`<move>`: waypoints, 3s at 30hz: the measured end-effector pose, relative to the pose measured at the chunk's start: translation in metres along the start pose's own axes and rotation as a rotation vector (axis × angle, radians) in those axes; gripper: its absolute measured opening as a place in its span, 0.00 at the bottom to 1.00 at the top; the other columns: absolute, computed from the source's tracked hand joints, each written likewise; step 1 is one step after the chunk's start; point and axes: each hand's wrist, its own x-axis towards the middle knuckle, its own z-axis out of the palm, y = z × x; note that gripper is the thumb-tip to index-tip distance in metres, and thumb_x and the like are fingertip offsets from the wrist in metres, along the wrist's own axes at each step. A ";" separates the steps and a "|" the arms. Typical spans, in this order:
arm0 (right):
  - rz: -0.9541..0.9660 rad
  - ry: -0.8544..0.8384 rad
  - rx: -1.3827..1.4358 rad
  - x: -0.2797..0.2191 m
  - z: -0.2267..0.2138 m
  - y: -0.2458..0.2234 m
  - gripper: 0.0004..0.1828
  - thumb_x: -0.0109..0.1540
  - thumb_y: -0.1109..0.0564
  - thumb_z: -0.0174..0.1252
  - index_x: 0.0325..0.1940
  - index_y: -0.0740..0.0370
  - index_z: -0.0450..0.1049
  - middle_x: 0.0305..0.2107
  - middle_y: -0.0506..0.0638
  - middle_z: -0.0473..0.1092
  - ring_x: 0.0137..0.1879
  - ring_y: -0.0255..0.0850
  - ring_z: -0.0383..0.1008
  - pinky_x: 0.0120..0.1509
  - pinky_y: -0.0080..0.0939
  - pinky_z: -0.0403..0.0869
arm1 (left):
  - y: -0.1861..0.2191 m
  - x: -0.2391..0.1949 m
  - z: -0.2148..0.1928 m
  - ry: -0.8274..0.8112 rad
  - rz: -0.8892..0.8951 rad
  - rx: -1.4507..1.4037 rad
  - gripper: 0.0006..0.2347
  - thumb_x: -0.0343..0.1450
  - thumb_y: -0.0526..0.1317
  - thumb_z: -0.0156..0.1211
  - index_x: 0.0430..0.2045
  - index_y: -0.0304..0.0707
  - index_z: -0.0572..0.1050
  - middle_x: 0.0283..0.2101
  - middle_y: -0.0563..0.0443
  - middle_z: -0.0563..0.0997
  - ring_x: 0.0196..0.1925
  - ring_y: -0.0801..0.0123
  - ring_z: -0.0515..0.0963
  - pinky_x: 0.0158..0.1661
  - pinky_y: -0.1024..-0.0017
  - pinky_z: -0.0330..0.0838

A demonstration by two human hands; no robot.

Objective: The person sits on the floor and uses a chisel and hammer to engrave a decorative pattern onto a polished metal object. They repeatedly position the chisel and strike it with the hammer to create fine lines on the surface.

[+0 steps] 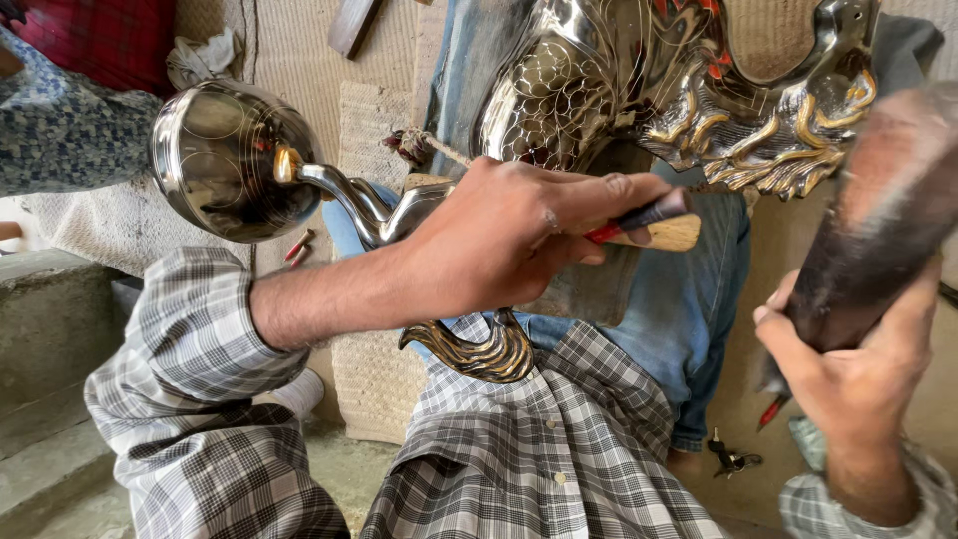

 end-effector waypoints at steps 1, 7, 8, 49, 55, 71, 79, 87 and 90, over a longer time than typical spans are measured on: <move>0.000 -0.022 -0.037 0.006 -0.005 -0.003 0.45 0.60 0.68 0.68 0.77 0.65 0.53 0.39 0.53 0.73 0.39 0.38 0.77 0.46 0.34 0.77 | 0.001 -0.002 0.001 0.009 -0.023 -0.015 0.25 0.70 0.33 0.68 0.64 0.38 0.69 0.54 0.46 0.84 0.43 0.66 0.89 0.32 0.70 0.84; 0.020 -0.178 -0.190 0.038 -0.024 -0.014 0.37 0.57 0.71 0.66 0.69 0.72 0.61 0.34 0.56 0.73 0.35 0.40 0.75 0.41 0.38 0.74 | 0.002 -0.013 0.005 0.150 -0.026 -0.016 0.24 0.72 0.31 0.67 0.65 0.36 0.69 0.57 0.44 0.83 0.47 0.62 0.89 0.44 0.68 0.88; -0.149 -0.212 -0.327 0.044 -0.025 -0.012 0.38 0.53 0.72 0.67 0.67 0.74 0.63 0.35 0.60 0.73 0.34 0.44 0.75 0.39 0.41 0.73 | 0.001 -0.013 0.006 0.157 -0.039 -0.006 0.24 0.72 0.31 0.68 0.65 0.37 0.69 0.57 0.45 0.83 0.47 0.62 0.89 0.44 0.68 0.88; -0.218 0.264 -0.334 -0.069 0.050 0.003 0.29 0.55 0.73 0.64 0.56 0.73 0.59 0.37 0.64 0.69 0.40 0.56 0.74 0.44 0.50 0.76 | -0.021 0.021 -0.012 -0.456 0.405 -0.247 0.23 0.73 0.41 0.62 0.66 0.56 0.68 0.47 0.57 0.87 0.36 0.72 0.87 0.26 0.69 0.76; -0.220 0.219 -0.362 -0.072 0.048 -0.004 0.17 0.58 0.69 0.65 0.45 0.65 0.66 0.37 0.59 0.70 0.37 0.51 0.74 0.42 0.48 0.73 | -0.025 0.023 -0.005 -0.605 0.405 -0.263 0.20 0.74 0.39 0.60 0.64 0.55 0.71 0.44 0.58 0.88 0.21 0.75 0.82 0.17 0.67 0.65; -0.190 0.253 -0.101 -0.086 0.050 0.011 0.35 0.68 0.68 0.66 0.67 0.70 0.48 0.43 0.51 0.70 0.45 0.40 0.72 0.51 0.36 0.74 | -0.028 0.024 -0.018 -0.377 0.474 -0.493 0.20 0.76 0.31 0.59 0.64 0.44 0.66 0.53 0.53 0.84 0.45 0.72 0.88 0.39 0.70 0.81; 0.033 0.211 -0.418 -0.070 0.028 0.017 0.50 0.59 0.75 0.72 0.72 0.68 0.44 0.35 0.64 0.71 0.36 0.50 0.76 0.43 0.49 0.77 | -0.040 0.009 -0.011 -0.185 0.324 -0.427 0.26 0.75 0.32 0.65 0.69 0.47 0.65 0.56 0.58 0.85 0.50 0.71 0.89 0.44 0.70 0.86; 0.115 0.157 -0.188 -0.041 -0.012 -0.004 0.21 0.60 0.74 0.67 0.52 0.70 0.67 0.35 0.59 0.73 0.31 0.44 0.71 0.36 0.41 0.70 | -0.046 0.009 -0.012 -0.269 0.305 -0.425 0.30 0.70 0.22 0.60 0.69 0.48 0.67 0.58 0.56 0.84 0.40 0.71 0.88 0.24 0.72 0.73; -0.081 -0.033 -0.383 -0.025 -0.030 0.001 0.25 0.56 0.70 0.70 0.55 0.74 0.69 0.35 0.61 0.72 0.37 0.47 0.73 0.41 0.42 0.72 | -0.040 0.006 -0.012 -0.324 0.128 -0.372 0.25 0.72 0.28 0.64 0.66 0.48 0.69 0.54 0.57 0.85 0.29 0.70 0.86 0.22 0.70 0.74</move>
